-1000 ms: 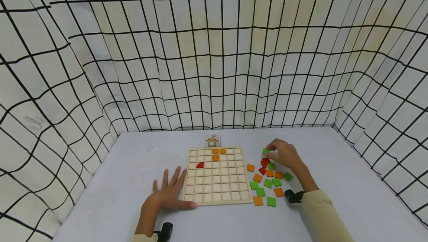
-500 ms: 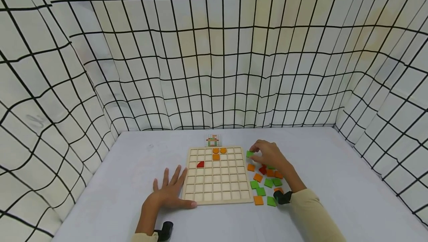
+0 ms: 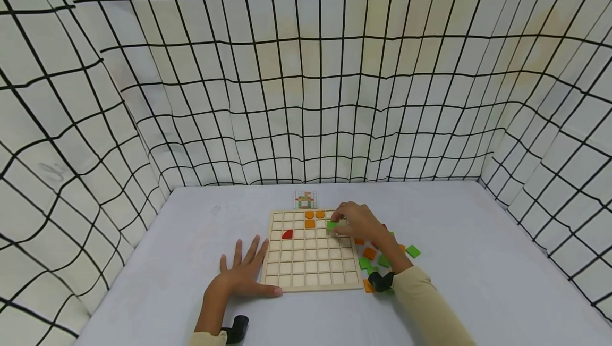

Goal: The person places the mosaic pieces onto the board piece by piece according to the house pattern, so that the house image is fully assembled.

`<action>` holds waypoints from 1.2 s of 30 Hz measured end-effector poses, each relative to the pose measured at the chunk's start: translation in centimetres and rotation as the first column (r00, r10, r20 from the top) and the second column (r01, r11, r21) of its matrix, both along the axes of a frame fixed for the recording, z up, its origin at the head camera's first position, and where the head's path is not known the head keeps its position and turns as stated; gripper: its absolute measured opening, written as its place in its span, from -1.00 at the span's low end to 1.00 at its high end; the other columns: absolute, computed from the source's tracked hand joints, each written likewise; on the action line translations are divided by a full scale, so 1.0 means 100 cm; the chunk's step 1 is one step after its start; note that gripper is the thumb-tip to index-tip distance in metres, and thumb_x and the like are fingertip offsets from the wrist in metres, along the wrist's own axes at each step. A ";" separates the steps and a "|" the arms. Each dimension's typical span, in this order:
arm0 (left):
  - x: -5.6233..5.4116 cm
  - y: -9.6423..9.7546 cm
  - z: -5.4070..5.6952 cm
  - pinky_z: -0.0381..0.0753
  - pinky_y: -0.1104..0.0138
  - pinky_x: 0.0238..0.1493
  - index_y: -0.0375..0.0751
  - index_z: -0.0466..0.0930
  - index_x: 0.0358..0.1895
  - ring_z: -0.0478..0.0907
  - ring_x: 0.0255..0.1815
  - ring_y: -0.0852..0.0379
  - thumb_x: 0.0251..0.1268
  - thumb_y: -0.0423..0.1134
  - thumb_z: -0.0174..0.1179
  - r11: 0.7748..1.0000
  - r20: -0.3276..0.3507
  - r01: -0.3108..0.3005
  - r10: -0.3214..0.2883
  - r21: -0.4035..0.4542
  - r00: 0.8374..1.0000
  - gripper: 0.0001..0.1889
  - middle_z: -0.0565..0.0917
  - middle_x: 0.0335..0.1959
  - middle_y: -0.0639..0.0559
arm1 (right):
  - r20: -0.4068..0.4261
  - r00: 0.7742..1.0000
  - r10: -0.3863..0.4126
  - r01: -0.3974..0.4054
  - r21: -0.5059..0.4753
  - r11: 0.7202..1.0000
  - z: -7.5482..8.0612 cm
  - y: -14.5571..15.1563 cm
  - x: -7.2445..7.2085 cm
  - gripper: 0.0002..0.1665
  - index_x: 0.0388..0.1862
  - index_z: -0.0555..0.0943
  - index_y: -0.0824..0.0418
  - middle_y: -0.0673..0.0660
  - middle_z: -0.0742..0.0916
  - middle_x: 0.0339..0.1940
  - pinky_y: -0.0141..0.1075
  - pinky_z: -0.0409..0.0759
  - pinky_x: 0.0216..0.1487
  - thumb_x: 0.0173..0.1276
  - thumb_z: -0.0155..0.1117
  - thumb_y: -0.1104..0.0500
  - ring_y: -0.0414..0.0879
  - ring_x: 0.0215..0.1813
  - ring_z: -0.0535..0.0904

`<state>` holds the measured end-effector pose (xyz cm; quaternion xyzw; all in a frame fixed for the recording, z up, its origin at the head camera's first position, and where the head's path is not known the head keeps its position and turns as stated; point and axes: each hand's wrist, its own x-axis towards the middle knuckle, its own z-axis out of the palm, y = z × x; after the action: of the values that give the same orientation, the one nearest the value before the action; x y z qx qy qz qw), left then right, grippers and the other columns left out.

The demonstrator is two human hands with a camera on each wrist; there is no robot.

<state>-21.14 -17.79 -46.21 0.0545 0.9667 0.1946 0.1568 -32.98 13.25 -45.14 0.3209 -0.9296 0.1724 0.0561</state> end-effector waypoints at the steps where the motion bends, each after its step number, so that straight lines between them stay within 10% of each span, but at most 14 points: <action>1: 0.000 0.000 0.000 -0.45 -0.45 0.33 -0.06 -0.12 0.59 -0.53 0.56 -0.40 -0.29 0.48 0.38 1.000 -0.001 0.000 0.000 -0.002 1.000 0.36 -0.24 0.63 -0.16 | 0.005 1.000 0.007 -0.007 0.000 1.000 0.000 -0.004 0.000 -0.77 -0.19 0.71 0.01 -0.09 0.70 -0.21 -0.19 0.58 -0.14 0.24 0.41 -0.04 -0.13 -0.08 0.60; 36: 0.003 -0.001 0.004 -0.43 -0.46 0.32 -0.05 -0.15 0.59 -0.51 0.56 -0.42 -0.23 0.49 0.36 1.000 -0.004 0.024 -0.024 -0.007 1.000 0.34 -0.25 0.63 -0.16 | 0.077 0.997 -0.019 0.019 0.004 1.000 -0.011 -0.080 0.004 -0.75 -0.16 0.73 -0.03 -0.13 0.73 -0.19 0.00 0.49 0.05 0.27 0.40 -0.10 -0.13 0.02 0.56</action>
<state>-20.87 -17.93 -45.80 0.0657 0.9670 0.1891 0.1573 -32.56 5.24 -46.21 0.3052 -0.9344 0.1825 0.0215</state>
